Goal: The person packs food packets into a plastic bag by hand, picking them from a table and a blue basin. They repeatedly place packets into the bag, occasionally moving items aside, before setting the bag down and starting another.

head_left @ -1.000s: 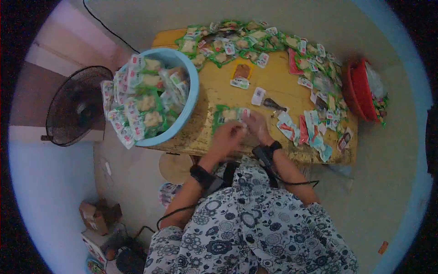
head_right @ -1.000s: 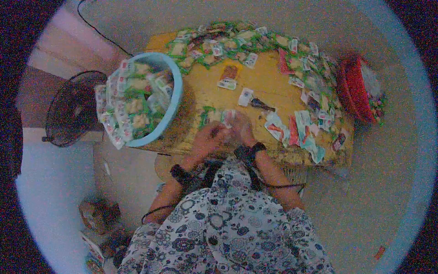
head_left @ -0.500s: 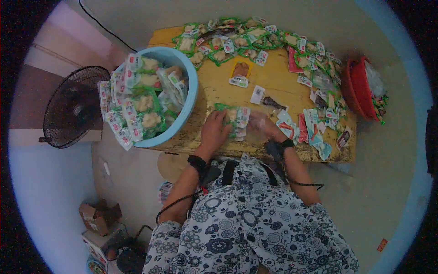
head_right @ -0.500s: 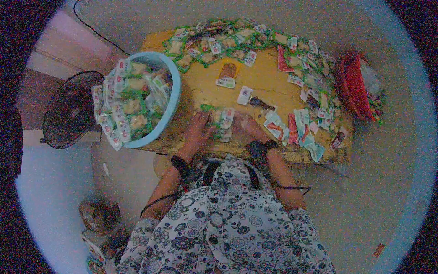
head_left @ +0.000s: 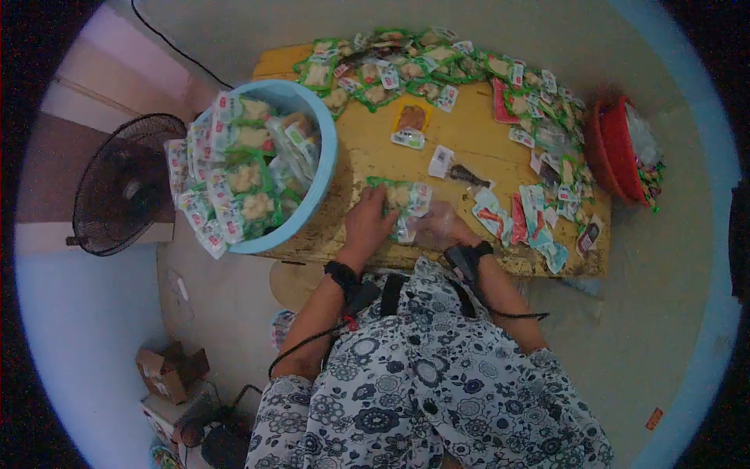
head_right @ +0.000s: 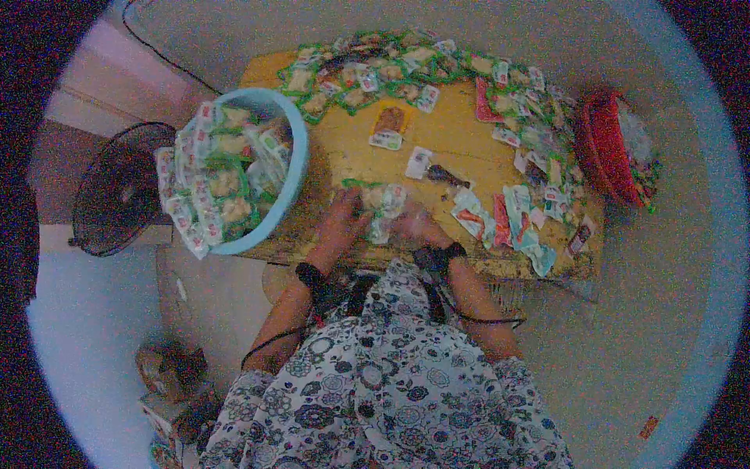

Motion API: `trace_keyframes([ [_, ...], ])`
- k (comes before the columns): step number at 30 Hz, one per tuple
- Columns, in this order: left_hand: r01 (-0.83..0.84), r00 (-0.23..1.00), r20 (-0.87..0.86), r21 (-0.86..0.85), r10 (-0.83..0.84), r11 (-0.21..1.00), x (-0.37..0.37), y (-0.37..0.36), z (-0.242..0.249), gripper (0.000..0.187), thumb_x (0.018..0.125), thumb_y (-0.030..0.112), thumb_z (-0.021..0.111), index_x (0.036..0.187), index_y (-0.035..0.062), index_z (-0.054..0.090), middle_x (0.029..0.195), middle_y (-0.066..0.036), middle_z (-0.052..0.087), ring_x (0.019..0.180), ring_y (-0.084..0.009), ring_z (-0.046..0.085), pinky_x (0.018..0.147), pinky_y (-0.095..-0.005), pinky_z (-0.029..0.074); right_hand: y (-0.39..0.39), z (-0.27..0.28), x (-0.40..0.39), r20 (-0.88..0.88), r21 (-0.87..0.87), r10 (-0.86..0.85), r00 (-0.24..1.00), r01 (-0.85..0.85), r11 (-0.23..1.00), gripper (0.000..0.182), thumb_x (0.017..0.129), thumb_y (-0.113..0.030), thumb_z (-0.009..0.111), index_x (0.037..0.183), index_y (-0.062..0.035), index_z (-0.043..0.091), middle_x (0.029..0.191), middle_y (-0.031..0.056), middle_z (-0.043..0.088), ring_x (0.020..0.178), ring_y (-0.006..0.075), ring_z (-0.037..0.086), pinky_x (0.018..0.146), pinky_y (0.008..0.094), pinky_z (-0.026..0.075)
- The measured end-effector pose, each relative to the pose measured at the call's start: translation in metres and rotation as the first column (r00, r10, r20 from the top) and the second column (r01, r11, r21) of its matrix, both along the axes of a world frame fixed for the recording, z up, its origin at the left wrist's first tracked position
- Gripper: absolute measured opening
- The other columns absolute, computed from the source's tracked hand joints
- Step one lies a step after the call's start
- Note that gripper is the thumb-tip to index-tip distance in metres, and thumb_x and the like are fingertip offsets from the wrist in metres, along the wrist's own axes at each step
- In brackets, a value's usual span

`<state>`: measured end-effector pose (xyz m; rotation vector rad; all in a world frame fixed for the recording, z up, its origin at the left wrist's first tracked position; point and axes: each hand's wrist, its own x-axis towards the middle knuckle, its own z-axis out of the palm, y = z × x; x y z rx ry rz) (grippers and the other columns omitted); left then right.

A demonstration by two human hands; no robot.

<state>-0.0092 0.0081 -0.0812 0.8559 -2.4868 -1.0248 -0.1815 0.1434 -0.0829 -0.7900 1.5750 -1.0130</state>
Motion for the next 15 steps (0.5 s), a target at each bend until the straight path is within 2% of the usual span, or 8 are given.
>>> trace_keyframes([
  [1,-0.018,1.0,0.005,-0.026,0.018,1.0,-0.001,0.003,-0.005,0.058,0.08,0.026,0.071,0.129,0.0071,0.048,0.119,-0.017,0.054,0.098,-0.0363,0.061,0.077,-0.0459,0.052,0.0,0.0,0.002,-0.027,0.02,0.001,1.0,-0.001,1.0,0.033,0.083,-0.012,0.069,0.115,-0.0052,0.065,0.106,0.0067,0.068,0.091,0.0163,0.063,0.079,0.0355,0.052],
  [4,-0.032,0.999,0.004,-0.035,0.032,0.999,-0.004,0.002,-0.012,0.059,0.079,0.026,0.072,0.13,0.0082,0.048,0.118,-0.016,0.054,0.098,-0.0357,0.061,0.077,-0.0455,0.051,0.005,0.009,0.006,-0.335,-0.046,0.001,0.942,-0.018,0.999,0.035,0.083,-0.016,0.069,0.116,-0.0054,0.063,0.106,0.0064,0.068,0.092,0.0177,0.063,0.081,0.0372,0.052],
  [6,-0.034,0.999,-0.03,-0.014,0.033,0.999,-0.002,-0.001,-0.014,0.06,0.078,0.026,0.073,0.13,0.0088,0.049,0.117,-0.015,0.055,0.098,-0.0347,0.061,0.078,-0.0447,0.051,0.01,0.013,0.009,-0.519,0.033,0.072,0.852,-0.064,0.997,0.036,0.084,-0.019,0.069,0.117,-0.0055,0.061,0.107,0.0068,0.068,0.094,0.0198,0.064,0.083,0.0381,0.052],
  [8,-0.03,0.995,-0.096,0.014,0.031,0.999,-0.001,-0.002,-0.016,0.06,0.077,0.025,0.074,0.13,0.0091,0.05,0.115,-0.014,0.056,0.097,-0.033,0.062,0.079,-0.0434,0.051,0.027,0.011,0.0,-0.594,0.275,0.241,0.768,-0.088,0.958,0.034,0.085,-0.021,0.068,0.115,-0.0047,0.061,0.107,0.0088,0.068,0.095,0.0219,0.064,0.084,0.0379,0.051],
  [9,-0.039,0.995,-0.086,0.066,0.045,0.997,-0.001,-0.001,-0.016,0.06,0.077,0.025,0.074,0.13,0.009,0.05,0.114,-0.014,0.056,0.096,-0.032,0.062,0.079,-0.0428,0.051,0.04,0.015,-0.004,-0.491,0.173,0.009,0.871,0.087,0.981,0.034,0.086,-0.022,0.068,0.115,-0.0044,0.061,0.107,0.0094,0.068,0.096,0.0232,0.064,0.085,0.038,0.051],
  [10,-0.047,0.996,-0.075,0.119,0.056,0.992,-0.001,0.0,-0.017,0.06,0.077,0.025,0.074,0.13,0.0089,0.051,0.113,-0.014,0.057,0.095,-0.0311,0.062,0.079,-0.0421,0.051,0.054,0.025,-0.006,-0.355,0.097,-0.226,0.907,0.276,0.956,0.034,0.087,-0.024,0.067,0.114,-0.0041,0.062,0.107,0.0101,0.068,0.098,0.0245,0.064,0.086,0.0382,0.051],
  [12,-0.058,0.996,-0.05,0.179,0.068,0.982,-0.002,0.0,-0.023,0.061,0.076,0.024,0.075,0.13,0.0088,0.051,0.11,-0.013,0.058,0.092,-0.0293,0.062,0.078,-0.0409,0.051,0.067,0.037,-0.012,-0.27,-0.032,-0.485,0.832,0.495,0.868,0.039,0.087,-0.027,0.068,0.116,-0.0029,0.06,0.109,0.0117,0.067,0.101,0.0264,0.063,0.088,0.0386,0.05],
  [15,-0.06,0.997,-0.045,0.192,0.07,0.98,-0.003,-0.001,-0.034,0.063,0.075,0.024,0.076,0.131,0.009,0.052,0.106,-0.012,0.059,0.088,-0.027,0.062,0.076,-0.0393,0.051,0.071,0.044,-0.012,-0.443,-0.231,-0.548,0.709,0.501,0.834,0.052,0.086,-0.029,0.07,0.125,0.0001,0.051,0.114,0.0143,0.065,0.104,0.0273,0.062,0.092,0.0388,0.049],
])
